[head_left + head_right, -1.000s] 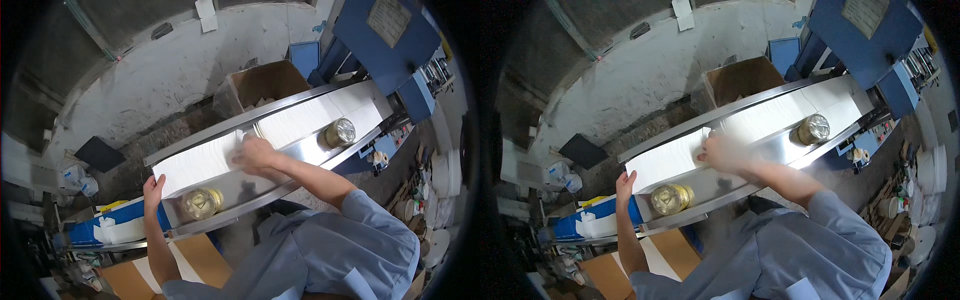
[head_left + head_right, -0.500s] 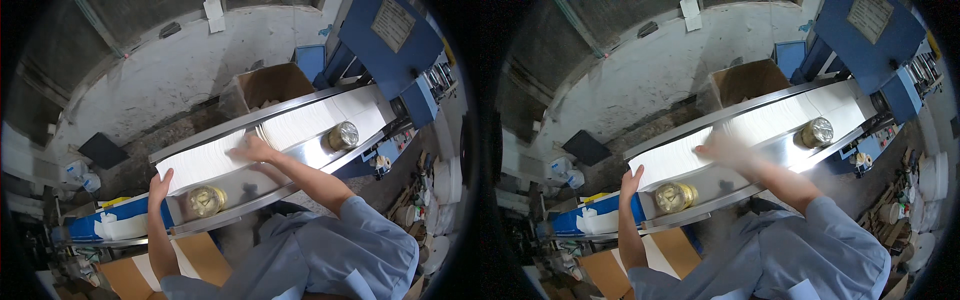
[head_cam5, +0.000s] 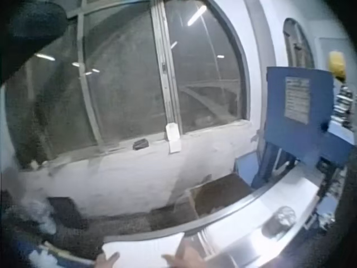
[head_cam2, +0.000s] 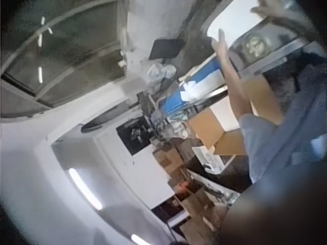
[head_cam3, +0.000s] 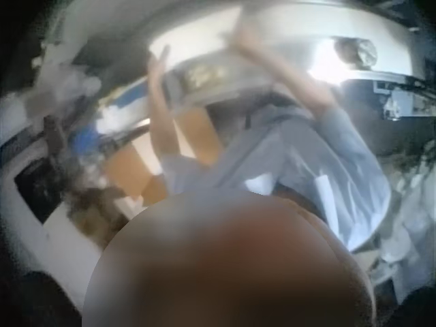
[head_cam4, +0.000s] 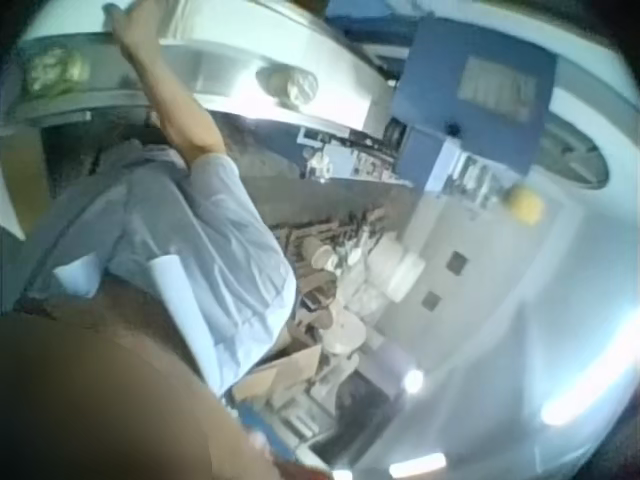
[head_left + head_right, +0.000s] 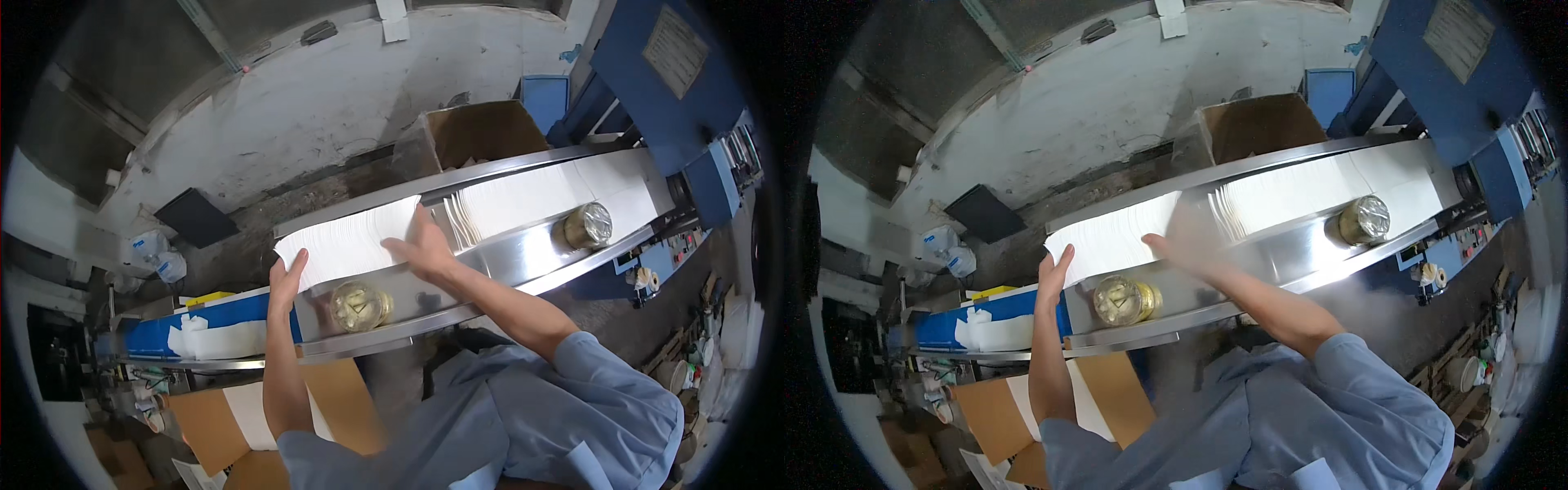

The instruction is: Packing stacks of paper from a machine conveyor into a cardboard box.

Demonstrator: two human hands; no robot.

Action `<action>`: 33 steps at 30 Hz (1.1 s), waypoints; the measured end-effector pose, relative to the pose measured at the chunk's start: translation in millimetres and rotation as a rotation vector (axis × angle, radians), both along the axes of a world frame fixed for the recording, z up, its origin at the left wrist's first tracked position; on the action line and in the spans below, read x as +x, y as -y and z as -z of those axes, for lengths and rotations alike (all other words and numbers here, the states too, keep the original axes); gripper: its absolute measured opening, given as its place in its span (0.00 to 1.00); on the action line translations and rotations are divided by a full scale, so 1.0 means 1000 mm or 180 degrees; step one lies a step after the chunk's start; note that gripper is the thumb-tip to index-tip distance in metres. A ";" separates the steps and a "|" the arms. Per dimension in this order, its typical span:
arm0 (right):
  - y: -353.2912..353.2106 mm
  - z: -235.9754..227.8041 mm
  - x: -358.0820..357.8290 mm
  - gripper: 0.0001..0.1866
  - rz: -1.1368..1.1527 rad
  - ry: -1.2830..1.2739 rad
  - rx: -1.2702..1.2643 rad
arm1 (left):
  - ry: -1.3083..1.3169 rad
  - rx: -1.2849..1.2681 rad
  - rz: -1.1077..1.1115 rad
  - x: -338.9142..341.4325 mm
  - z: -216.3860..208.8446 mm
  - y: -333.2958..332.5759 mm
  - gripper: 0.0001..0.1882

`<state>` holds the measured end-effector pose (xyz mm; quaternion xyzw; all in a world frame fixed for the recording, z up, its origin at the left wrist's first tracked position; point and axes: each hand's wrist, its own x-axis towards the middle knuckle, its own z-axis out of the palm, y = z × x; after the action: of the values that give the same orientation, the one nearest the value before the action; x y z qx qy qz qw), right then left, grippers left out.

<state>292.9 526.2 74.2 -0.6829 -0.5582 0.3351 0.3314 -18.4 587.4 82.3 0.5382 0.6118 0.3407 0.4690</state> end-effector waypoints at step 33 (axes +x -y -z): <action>0.151 -0.045 -0.465 0.56 -0.3639 -0.0128 0.0990 | 0.0462 0.1065 -0.4677 -0.261 0.029 0.483 0.25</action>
<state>-172.2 375.7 119.1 -0.2108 -0.8737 0.3876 0.2051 -279.2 104.3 53.7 0.0322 0.7208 0.6886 0.0725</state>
